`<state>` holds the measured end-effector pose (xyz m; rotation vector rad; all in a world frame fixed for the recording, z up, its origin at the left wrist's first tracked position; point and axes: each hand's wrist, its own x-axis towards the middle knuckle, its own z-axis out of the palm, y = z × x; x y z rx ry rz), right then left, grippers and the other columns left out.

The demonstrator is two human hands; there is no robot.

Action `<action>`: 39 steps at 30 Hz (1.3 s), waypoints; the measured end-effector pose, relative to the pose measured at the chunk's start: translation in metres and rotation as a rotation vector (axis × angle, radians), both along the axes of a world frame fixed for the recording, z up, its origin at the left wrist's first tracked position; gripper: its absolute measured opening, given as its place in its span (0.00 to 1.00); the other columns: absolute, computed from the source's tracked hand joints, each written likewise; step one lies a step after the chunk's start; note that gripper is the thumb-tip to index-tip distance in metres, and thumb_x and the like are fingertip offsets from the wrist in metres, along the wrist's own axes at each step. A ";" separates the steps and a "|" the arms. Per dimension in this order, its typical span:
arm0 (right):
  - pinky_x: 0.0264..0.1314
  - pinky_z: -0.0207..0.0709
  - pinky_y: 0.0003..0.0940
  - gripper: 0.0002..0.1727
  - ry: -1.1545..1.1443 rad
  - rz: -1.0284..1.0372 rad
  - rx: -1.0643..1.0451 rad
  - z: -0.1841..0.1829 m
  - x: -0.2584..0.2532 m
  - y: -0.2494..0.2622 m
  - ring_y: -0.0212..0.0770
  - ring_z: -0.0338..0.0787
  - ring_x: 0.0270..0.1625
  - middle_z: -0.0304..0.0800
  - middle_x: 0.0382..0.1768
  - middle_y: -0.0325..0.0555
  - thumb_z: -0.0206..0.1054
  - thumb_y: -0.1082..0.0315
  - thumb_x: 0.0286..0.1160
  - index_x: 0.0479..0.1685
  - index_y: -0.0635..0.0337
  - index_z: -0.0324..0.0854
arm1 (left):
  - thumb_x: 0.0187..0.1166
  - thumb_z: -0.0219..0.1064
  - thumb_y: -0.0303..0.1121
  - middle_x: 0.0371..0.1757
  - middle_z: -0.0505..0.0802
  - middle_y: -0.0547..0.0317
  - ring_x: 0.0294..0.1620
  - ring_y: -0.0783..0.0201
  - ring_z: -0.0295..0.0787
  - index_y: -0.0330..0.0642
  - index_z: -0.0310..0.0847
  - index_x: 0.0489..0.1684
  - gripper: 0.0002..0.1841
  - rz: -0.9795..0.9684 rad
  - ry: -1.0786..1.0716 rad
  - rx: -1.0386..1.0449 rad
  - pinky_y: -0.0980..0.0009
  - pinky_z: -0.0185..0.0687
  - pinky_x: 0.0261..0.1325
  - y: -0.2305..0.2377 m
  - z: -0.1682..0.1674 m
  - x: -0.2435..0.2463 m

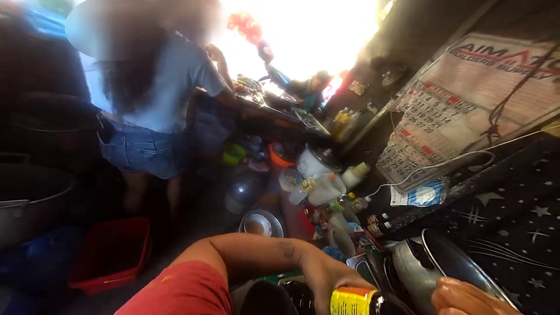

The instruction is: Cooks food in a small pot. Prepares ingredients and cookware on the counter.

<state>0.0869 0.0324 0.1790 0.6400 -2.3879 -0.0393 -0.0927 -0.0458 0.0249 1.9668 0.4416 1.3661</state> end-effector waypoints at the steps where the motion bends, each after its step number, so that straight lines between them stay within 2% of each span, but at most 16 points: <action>1: 0.37 0.76 0.38 0.29 0.035 0.035 0.023 0.000 0.000 0.006 0.46 0.80 0.28 0.73 0.19 0.51 0.46 0.50 0.91 0.20 0.59 0.68 | 0.39 0.92 0.47 0.48 0.91 0.50 0.47 0.70 0.88 0.23 0.77 0.63 0.49 -0.035 -0.048 -0.003 0.71 0.83 0.59 0.007 -0.004 0.004; 4: 0.33 0.77 0.41 0.30 0.095 -0.209 0.124 -0.004 -0.008 0.050 0.47 0.83 0.28 0.77 0.20 0.51 0.39 0.49 0.93 0.23 0.59 0.71 | 0.41 0.92 0.28 0.56 0.91 0.45 0.55 0.62 0.91 0.27 0.72 0.73 0.49 0.274 0.110 -0.060 0.63 0.87 0.64 0.009 0.017 -0.012; 6: 0.28 0.75 0.55 0.30 -0.023 -0.658 0.030 -0.016 -0.017 0.068 0.57 0.86 0.26 0.81 0.19 0.58 0.41 0.56 0.86 0.19 0.66 0.76 | 0.46 0.91 0.28 0.59 0.92 0.45 0.57 0.52 0.92 0.41 0.67 0.83 0.52 0.682 0.364 -0.113 0.50 0.87 0.62 0.020 0.032 -0.022; 8: 0.45 0.75 0.73 0.34 -0.302 -1.141 -0.261 -0.023 -0.037 0.074 0.73 0.89 0.43 0.87 0.32 0.74 0.48 0.52 0.90 0.26 0.75 0.83 | 0.54 0.87 0.35 0.58 0.91 0.41 0.58 0.42 0.90 0.52 0.62 0.89 0.52 0.980 0.594 -0.121 0.42 0.83 0.61 0.045 0.028 -0.027; 10: 0.58 0.74 0.75 0.39 -0.423 -1.374 -0.410 -0.033 -0.057 0.082 0.75 0.88 0.56 0.89 0.43 0.78 0.50 0.43 0.92 0.32 0.76 0.85 | 0.55 0.84 0.35 0.57 0.91 0.37 0.59 0.37 0.88 0.55 0.61 0.91 0.52 1.074 0.683 -0.095 0.39 0.79 0.64 0.063 0.016 -0.033; 12: 0.52 0.73 0.74 0.34 -0.348 -1.357 -0.456 -0.034 -0.062 0.078 0.72 0.89 0.52 0.89 0.38 0.75 0.50 0.51 0.91 0.26 0.75 0.83 | 0.52 0.86 0.36 0.60 0.91 0.39 0.60 0.40 0.89 0.51 0.62 0.90 0.54 1.002 0.616 -0.068 0.40 0.81 0.64 0.064 0.011 -0.037; 14: 0.39 0.71 0.67 0.30 -0.217 -1.210 -0.384 -0.027 -0.054 0.060 0.65 0.88 0.36 0.84 0.24 0.66 0.50 0.57 0.86 0.16 0.69 0.77 | 0.47 0.90 0.35 0.61 0.92 0.44 0.59 0.48 0.91 0.46 0.63 0.88 0.56 0.811 0.478 -0.070 0.45 0.85 0.63 0.052 0.011 -0.040; 17: 0.18 0.64 0.42 0.29 -0.011 -0.751 -0.155 -0.019 -0.031 0.040 0.41 0.76 0.16 0.72 0.09 0.44 0.46 0.56 0.83 0.07 0.56 0.68 | 0.40 0.91 0.25 0.62 0.91 0.51 0.61 0.63 0.89 0.34 0.68 0.80 0.54 0.286 0.233 -0.140 0.62 0.86 0.68 0.030 0.017 -0.042; 19: 0.20 0.65 0.33 0.28 -0.002 -0.370 -0.026 -0.008 -0.019 0.026 0.36 0.76 0.19 0.70 0.12 0.41 0.44 0.57 0.88 0.12 0.54 0.66 | 0.36 0.92 0.26 0.58 0.91 0.51 0.59 0.68 0.90 0.27 0.71 0.70 0.50 -0.092 0.147 -0.170 0.68 0.85 0.67 0.026 0.018 -0.040; 22: 0.28 0.63 0.35 0.25 0.039 -0.100 0.201 0.002 -0.002 0.008 0.41 0.71 0.24 0.65 0.17 0.41 0.41 0.53 0.93 0.21 0.52 0.65 | 0.33 0.94 0.39 0.54 0.92 0.54 0.56 0.73 0.90 0.27 0.76 0.65 0.50 -0.361 0.207 -0.149 0.75 0.84 0.64 0.031 0.017 -0.027; 24: 0.29 0.64 0.39 0.26 0.085 -0.132 0.296 0.003 0.003 0.017 0.45 0.71 0.24 0.67 0.19 0.43 0.40 0.51 0.93 0.25 0.53 0.68 | 0.33 0.93 0.33 0.61 0.90 0.50 0.62 0.68 0.88 0.27 0.70 0.72 0.54 -0.322 0.263 -0.148 0.71 0.83 0.70 0.037 0.021 -0.029; 26: 0.23 0.67 0.40 0.26 0.063 -0.358 0.244 -0.001 0.004 0.038 0.45 0.78 0.23 0.73 0.17 0.45 0.41 0.53 0.89 0.20 0.54 0.70 | 0.35 0.92 0.28 0.64 0.90 0.49 0.64 0.65 0.89 0.30 0.66 0.78 0.57 -0.064 0.282 -0.140 0.67 0.84 0.71 0.041 0.023 -0.034; 29: 0.19 0.67 0.45 0.26 -0.198 -0.955 -0.163 -0.010 0.001 0.067 0.43 0.79 0.19 0.72 0.13 0.42 0.51 0.54 0.79 0.10 0.56 0.70 | 0.44 0.91 0.37 0.60 0.93 0.52 0.58 0.60 0.92 0.46 0.65 0.86 0.56 0.562 0.448 -0.120 0.56 0.89 0.63 0.059 0.024 -0.023; 32: 0.29 0.71 0.54 0.35 -0.472 -1.328 -0.579 -0.022 -0.010 0.090 0.50 0.80 0.24 0.75 0.15 0.49 0.56 0.48 0.89 0.09 0.60 0.72 | 0.49 0.88 0.41 0.60 0.91 0.45 0.57 0.47 0.91 0.55 0.62 0.89 0.55 0.843 0.588 -0.087 0.43 0.85 0.60 0.091 0.011 -0.010; 35: 0.24 0.69 0.50 0.31 -0.325 -1.263 -0.561 -0.034 -0.012 0.096 0.46 0.78 0.20 0.72 0.12 0.46 0.56 0.54 0.84 0.06 0.58 0.69 | 0.46 0.90 0.42 0.61 0.91 0.50 0.58 0.54 0.91 0.54 0.61 0.89 0.58 0.717 0.554 -0.106 0.48 0.87 0.62 0.105 0.002 -0.019; 39: 0.15 0.62 0.32 0.24 -0.133 -0.862 -0.361 -0.031 -0.002 0.093 0.30 0.72 0.14 0.69 0.08 0.35 0.56 0.60 0.76 0.06 0.54 0.71 | 0.41 0.92 0.35 0.63 0.91 0.56 0.63 0.70 0.88 0.37 0.63 0.83 0.57 0.129 0.332 -0.162 0.68 0.84 0.71 0.115 -0.003 -0.035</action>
